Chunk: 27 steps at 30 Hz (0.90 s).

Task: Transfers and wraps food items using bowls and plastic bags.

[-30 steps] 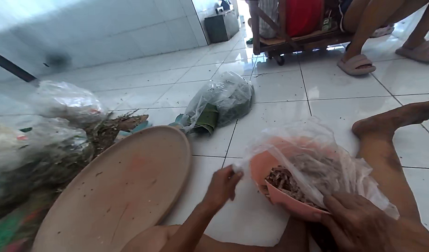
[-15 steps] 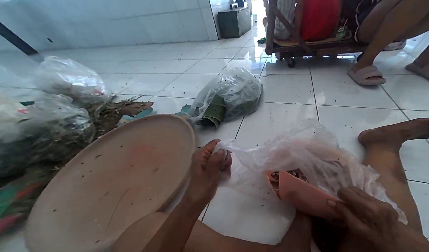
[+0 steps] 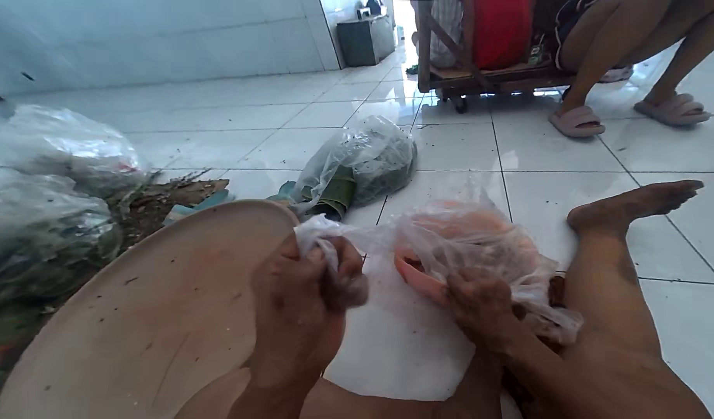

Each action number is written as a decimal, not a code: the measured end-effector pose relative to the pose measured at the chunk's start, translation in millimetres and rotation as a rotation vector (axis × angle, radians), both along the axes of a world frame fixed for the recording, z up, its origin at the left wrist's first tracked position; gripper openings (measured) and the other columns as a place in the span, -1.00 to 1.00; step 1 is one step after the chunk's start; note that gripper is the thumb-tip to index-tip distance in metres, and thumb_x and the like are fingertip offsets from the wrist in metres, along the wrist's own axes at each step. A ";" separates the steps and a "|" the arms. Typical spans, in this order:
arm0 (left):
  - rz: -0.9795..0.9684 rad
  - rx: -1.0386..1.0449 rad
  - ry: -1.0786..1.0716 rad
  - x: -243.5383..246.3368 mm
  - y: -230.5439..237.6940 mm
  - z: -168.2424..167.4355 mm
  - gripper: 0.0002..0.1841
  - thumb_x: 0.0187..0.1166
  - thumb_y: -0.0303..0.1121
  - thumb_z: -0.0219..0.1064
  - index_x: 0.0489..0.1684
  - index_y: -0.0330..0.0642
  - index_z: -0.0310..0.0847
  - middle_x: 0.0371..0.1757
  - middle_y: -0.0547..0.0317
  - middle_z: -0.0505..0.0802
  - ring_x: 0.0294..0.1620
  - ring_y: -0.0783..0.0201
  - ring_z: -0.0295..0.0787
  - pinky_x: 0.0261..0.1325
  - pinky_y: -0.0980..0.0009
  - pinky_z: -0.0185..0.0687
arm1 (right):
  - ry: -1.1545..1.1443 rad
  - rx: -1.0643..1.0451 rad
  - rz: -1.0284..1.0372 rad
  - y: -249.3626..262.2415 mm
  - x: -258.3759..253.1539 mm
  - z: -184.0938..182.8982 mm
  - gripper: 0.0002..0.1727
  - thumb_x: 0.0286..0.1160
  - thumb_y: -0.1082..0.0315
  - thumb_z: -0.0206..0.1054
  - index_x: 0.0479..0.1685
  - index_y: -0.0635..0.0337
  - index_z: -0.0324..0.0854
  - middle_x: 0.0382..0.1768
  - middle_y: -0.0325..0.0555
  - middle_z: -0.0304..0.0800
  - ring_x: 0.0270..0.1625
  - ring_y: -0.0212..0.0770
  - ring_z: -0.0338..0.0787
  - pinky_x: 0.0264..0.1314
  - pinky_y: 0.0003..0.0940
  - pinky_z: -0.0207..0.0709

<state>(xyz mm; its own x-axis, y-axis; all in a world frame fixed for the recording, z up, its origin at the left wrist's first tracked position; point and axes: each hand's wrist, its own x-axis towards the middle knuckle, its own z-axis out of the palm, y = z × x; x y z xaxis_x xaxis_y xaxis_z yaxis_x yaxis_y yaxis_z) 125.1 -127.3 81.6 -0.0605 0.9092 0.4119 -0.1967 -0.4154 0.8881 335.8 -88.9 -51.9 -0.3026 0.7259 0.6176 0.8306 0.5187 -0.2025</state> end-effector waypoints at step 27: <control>0.138 0.242 0.929 -32.1 -45.5 -64.2 -0.77 0.67 -0.13 0.22 -0.10 -0.03 0.72 0.14 0.25 0.75 0.29 0.49 0.61 0.34 0.50 0.58 | 0.399 -0.281 0.301 -62.1 60.6 33.2 -0.79 0.43 0.31 0.31 -0.56 0.13 0.63 -0.56 -0.25 0.58 -0.45 -0.32 0.62 -0.34 -0.32 0.53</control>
